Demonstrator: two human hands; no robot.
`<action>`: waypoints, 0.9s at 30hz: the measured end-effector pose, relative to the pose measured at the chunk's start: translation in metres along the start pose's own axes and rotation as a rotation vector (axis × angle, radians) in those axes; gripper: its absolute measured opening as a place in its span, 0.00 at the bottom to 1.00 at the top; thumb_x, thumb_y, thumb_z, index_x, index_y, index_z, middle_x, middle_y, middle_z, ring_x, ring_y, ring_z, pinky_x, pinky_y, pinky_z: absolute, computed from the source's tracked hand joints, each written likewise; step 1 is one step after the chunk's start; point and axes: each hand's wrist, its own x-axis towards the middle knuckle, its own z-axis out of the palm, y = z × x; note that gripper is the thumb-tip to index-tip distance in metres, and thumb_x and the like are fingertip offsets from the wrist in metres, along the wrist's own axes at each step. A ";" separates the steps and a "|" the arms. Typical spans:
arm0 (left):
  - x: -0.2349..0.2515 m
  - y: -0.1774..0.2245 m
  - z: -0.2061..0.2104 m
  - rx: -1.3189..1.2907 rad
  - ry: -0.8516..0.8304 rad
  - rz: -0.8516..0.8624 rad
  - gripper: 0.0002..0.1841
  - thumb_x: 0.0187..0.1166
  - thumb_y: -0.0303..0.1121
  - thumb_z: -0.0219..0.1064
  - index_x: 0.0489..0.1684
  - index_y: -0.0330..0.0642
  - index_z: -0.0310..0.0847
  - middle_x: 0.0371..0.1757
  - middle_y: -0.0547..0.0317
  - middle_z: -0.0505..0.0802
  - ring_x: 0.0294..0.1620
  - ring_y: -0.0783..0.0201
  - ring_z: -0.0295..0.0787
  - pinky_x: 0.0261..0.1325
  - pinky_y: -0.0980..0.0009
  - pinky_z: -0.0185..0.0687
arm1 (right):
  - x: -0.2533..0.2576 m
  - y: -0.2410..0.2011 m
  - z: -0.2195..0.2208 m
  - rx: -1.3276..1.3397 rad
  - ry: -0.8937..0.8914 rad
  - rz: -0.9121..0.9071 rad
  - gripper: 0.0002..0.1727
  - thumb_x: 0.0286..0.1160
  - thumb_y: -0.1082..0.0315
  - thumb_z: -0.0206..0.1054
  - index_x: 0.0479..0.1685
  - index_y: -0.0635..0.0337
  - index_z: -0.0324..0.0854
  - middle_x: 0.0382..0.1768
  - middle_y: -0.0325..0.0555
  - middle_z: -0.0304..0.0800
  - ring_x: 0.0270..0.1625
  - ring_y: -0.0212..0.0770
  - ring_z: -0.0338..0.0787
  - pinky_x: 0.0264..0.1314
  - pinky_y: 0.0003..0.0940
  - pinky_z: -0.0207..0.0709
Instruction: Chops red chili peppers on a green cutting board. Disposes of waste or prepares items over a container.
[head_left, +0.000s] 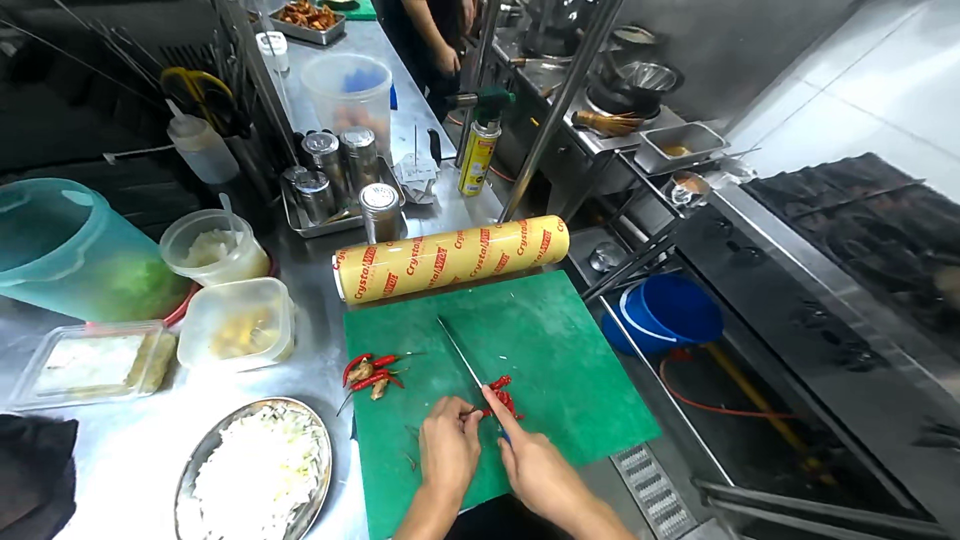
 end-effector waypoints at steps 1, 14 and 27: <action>-0.002 -0.001 -0.001 0.006 -0.010 -0.002 0.10 0.78 0.38 0.72 0.42 0.41 0.93 0.41 0.58 0.95 0.37 0.66 0.93 0.48 0.68 0.90 | -0.002 0.000 -0.003 -0.004 -0.025 -0.001 0.39 0.93 0.62 0.47 0.99 0.32 0.30 0.41 0.57 0.91 0.40 0.57 0.92 0.51 0.55 0.85; -0.002 0.005 -0.008 0.059 -0.106 -0.021 0.11 0.82 0.36 0.65 0.48 0.41 0.92 0.43 0.55 0.96 0.41 0.62 0.94 0.52 0.64 0.89 | -0.002 -0.002 -0.005 0.018 -0.026 0.008 0.39 0.93 0.61 0.48 0.99 0.32 0.30 0.43 0.57 0.91 0.41 0.56 0.92 0.52 0.53 0.85; -0.006 0.002 -0.006 0.054 -0.122 -0.009 0.11 0.82 0.33 0.65 0.50 0.40 0.92 0.47 0.54 0.96 0.45 0.61 0.95 0.56 0.64 0.89 | -0.003 -0.004 -0.002 0.051 -0.040 0.029 0.39 0.94 0.61 0.48 0.98 0.31 0.29 0.44 0.57 0.92 0.42 0.56 0.93 0.53 0.53 0.85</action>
